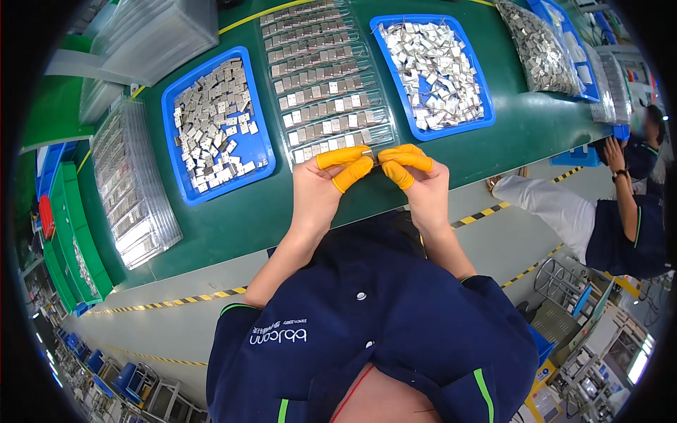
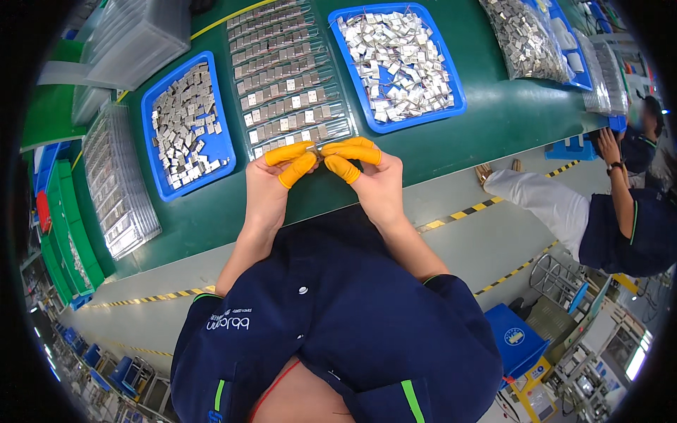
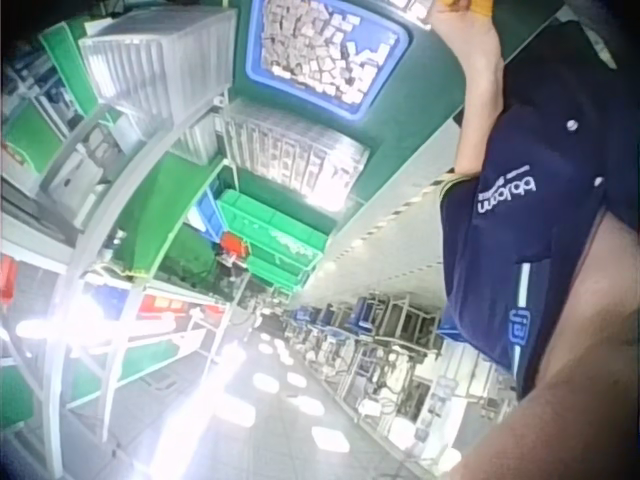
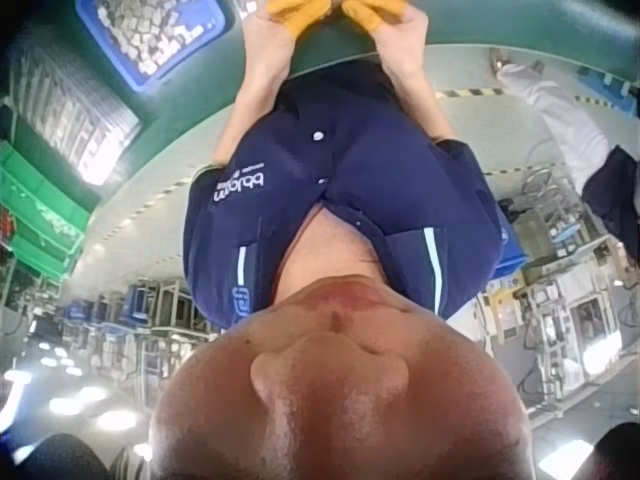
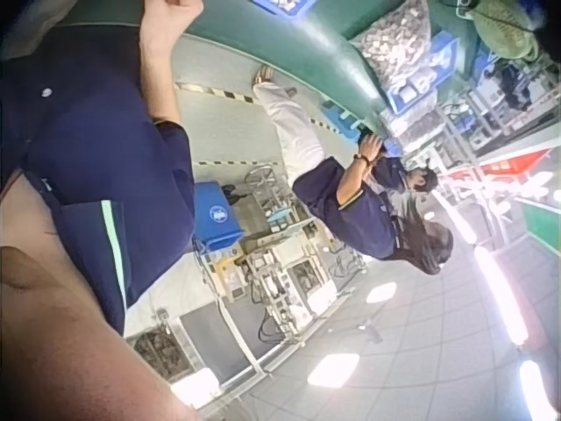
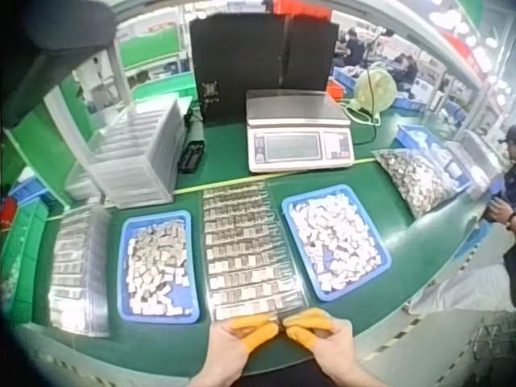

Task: The person assembles small electronic components by hand, picking up individual parts from blue trays and inserting them into a clear plastic organizer. The worker wears yellow finger cots and repeatedly places the assembled units into the organizer's compartments.

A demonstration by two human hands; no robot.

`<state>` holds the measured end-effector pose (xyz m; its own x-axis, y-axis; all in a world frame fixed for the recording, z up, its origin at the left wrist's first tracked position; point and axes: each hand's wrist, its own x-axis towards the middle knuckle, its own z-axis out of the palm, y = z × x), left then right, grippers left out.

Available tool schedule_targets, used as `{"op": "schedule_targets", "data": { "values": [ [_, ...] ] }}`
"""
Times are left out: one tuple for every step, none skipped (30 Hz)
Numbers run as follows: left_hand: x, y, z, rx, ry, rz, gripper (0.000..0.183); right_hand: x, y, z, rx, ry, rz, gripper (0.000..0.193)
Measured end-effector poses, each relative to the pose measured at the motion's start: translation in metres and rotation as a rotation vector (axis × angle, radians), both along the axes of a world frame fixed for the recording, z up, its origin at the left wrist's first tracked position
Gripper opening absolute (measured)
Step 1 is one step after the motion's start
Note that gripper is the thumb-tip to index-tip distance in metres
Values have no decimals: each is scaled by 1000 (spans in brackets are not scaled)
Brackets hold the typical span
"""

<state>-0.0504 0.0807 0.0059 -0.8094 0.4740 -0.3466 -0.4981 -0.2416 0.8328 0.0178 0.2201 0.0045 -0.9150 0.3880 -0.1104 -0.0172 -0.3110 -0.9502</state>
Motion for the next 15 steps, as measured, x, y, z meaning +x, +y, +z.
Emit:
{"op": "schedule_targets", "data": {
  "values": [
    [0, 0, -1, 5, 8, 8, 24, 1, -1, 2, -84, -13, 12, 15],
    [1, 1, -2, 10, 16, 16, 24, 1, -1, 3, -167, -27, 24, 15],
    [1, 0, -2, 26, 21, 1, 24, 3, 1, -1, -276, -28, 83, 16],
    [0, -1, 1, 44, 26, -14, 23, 4, 4, -6, -383, -30, 141, 16],
    [-1, -2, 3, 62, 30, -29, 22, 5, 8, -9, -490, -32, 200, 17],
    [-5, -5, 5, 19, 141, -100, 21, 6, 14, -9, -424, -90, 271, 17],
    [-10, -10, 6, -23, 252, -173, 20, 6, 19, -5, -357, -147, 341, 17],
    [-15, -14, 9, -66, 363, -245, 19, 4, 24, 0, -290, -205, 410, 17],
    [-17, -17, 13, -134, 458, -295, 19, 3, 28, 6, -201, -231, 460, 16],
    [-19, -20, 19, -204, 557, -345, 19, 0, 31, 12, -113, -253, 510, 15],
    [-20, -22, 22, -275, 656, -395, 19, -2, 34, 17, -23, -274, 559, 15],
    [-19, -22, 18, -294, 741, -397, 21, -4, 36, 19, 41, -282, 591, 14],
    [-20, -22, 19, -302, 760, -408, 21, -6, 39, 21, 105, -291, 619, 13],
    [-19, -21, 21, -310, 778, -418, 21, -7, 41, 23, 169, -299, 646, 12],
    [-19, -20, 22, -318, 797, -429, 21, -8, 42, 24, 208, -300, 655, 12]
  ]
}}
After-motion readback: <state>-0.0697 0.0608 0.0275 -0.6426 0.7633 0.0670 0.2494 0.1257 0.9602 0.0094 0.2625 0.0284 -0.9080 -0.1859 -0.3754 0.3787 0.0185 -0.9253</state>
